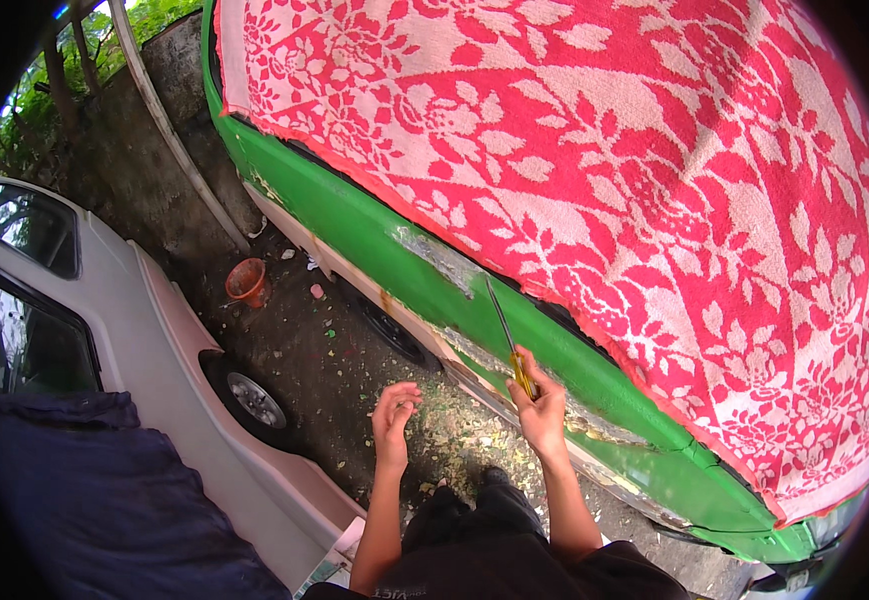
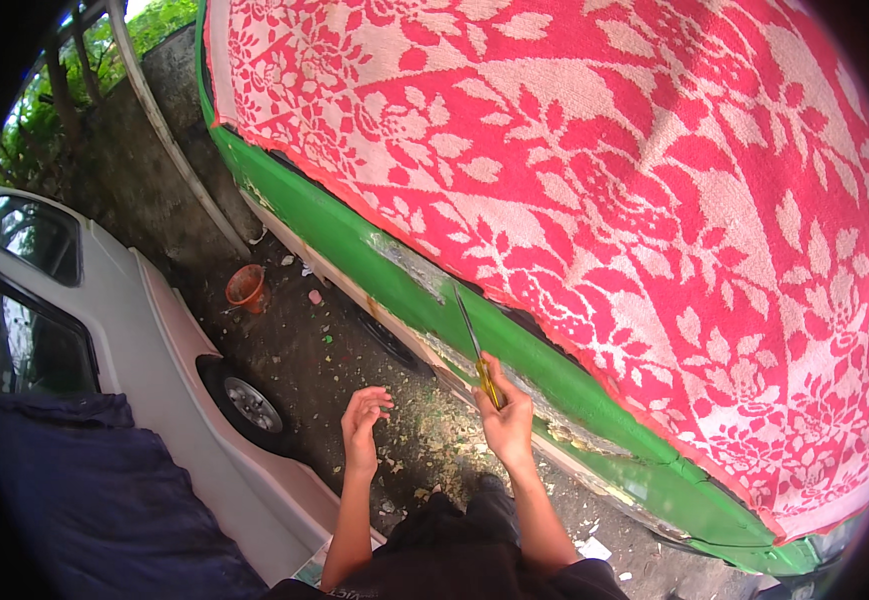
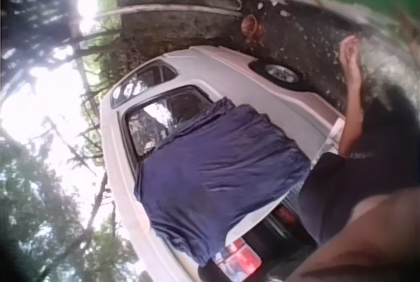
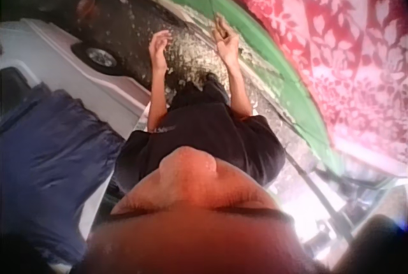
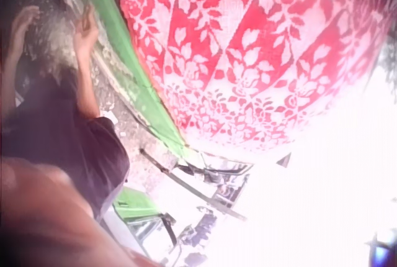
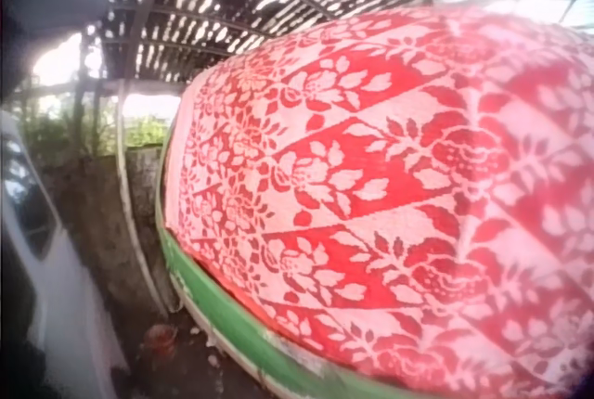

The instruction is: The person applies a substance from a spray can to a damaged area on the side of a green vehicle and then scrapes the surface with a screwdriver. The person repeats this process on the same section of the vehicle panel.

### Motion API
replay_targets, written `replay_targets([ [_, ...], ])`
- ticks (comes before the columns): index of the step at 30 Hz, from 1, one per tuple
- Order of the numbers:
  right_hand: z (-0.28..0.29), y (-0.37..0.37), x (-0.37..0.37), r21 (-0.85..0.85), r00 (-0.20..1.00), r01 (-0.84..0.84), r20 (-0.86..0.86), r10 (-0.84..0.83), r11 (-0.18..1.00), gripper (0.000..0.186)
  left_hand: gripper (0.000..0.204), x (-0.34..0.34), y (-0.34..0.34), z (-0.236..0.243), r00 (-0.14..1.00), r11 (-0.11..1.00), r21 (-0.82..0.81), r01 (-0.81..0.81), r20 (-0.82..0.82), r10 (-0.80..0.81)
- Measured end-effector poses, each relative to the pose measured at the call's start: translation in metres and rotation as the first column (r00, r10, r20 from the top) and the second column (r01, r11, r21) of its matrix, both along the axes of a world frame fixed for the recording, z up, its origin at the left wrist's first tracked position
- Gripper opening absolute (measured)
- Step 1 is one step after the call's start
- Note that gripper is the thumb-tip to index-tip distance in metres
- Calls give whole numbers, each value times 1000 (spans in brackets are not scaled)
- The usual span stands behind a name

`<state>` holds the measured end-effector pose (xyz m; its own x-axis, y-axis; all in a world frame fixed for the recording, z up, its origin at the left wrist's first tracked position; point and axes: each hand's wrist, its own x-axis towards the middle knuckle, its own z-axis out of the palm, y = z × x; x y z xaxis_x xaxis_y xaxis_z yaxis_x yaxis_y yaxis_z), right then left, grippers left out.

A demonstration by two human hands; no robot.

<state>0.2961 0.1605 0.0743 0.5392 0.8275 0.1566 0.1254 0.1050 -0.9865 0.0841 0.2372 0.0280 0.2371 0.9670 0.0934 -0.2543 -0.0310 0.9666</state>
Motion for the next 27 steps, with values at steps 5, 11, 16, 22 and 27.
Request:
replay_targets([
  [5, -3, 24, -6, 26, 1000, -7, 16, 7, 1000, 52, 28, 6, -7, 3, 1000, 1000, -12, -10, -5, 9],
  [11, -1, 20, 3, -33, 997, -31, -77, 29, 999, 49, 30, 3, -8, -2, 1000, 999, -28, -17, -12, 17],
  [16, -2, 2, -1, -33, 995, -35, -94, 32, 999, 50, 28, -3, -12, -2, 999, 999, -23, -36, 0, 36],
  [22, 3, 26, -8, -3, 994, -48, -96, 48, 999, 52, 33, 3, -9, 2, 998, 999, 0, -54, -24, 54],
  [27, -4, 18, -4, 7, 992, -46, -115, 47, 999, 51, 28, -8, -13, -8, 999, 999, -17, -36, -19, 36],
])
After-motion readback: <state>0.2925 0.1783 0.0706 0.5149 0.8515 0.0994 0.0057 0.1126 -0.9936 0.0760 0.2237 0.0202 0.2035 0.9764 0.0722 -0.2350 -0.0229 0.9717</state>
